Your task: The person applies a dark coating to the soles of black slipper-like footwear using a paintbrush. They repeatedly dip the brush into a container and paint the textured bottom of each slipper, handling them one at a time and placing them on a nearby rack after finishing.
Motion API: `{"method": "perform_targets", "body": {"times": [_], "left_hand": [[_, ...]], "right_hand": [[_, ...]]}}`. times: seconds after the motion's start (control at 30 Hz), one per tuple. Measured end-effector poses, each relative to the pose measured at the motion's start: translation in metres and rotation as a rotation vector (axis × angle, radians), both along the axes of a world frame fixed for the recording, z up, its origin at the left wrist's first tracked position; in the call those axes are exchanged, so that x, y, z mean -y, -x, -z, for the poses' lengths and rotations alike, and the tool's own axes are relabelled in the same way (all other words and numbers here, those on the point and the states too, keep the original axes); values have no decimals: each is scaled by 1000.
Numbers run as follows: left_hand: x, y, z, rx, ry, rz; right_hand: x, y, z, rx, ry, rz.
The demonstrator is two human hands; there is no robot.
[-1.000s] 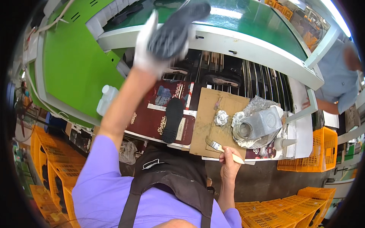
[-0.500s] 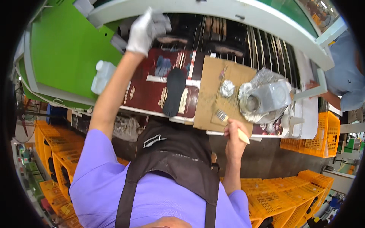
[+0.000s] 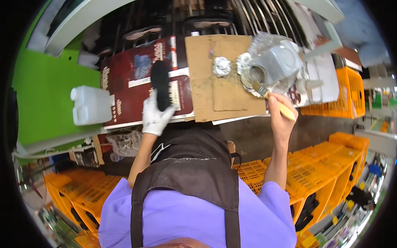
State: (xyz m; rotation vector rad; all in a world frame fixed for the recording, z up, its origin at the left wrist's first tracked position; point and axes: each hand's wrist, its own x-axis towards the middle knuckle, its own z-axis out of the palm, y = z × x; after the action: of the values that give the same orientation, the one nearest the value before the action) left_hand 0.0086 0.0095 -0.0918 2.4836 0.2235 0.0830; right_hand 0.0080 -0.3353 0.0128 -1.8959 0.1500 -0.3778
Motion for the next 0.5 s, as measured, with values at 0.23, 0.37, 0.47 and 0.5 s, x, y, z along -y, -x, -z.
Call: {"method": "perform_targets", "body": {"times": [0.23, 0.37, 0.47, 0.5], "left_hand": [[-46, 0, -21, -179, 2122, -128], [-46, -3, -23, -104, 2066, -253], [-43, -5, -25, -73, 2071, -222], [-38, -5, -26, -68, 2083, -207]], "right_hand": [[14, -39, 14, 27, 238, 8], [4, -61, 19, 30, 428, -46], [5, -74, 31, -13, 568, -57], [6, -76, 33, -43, 605, -62]]}}
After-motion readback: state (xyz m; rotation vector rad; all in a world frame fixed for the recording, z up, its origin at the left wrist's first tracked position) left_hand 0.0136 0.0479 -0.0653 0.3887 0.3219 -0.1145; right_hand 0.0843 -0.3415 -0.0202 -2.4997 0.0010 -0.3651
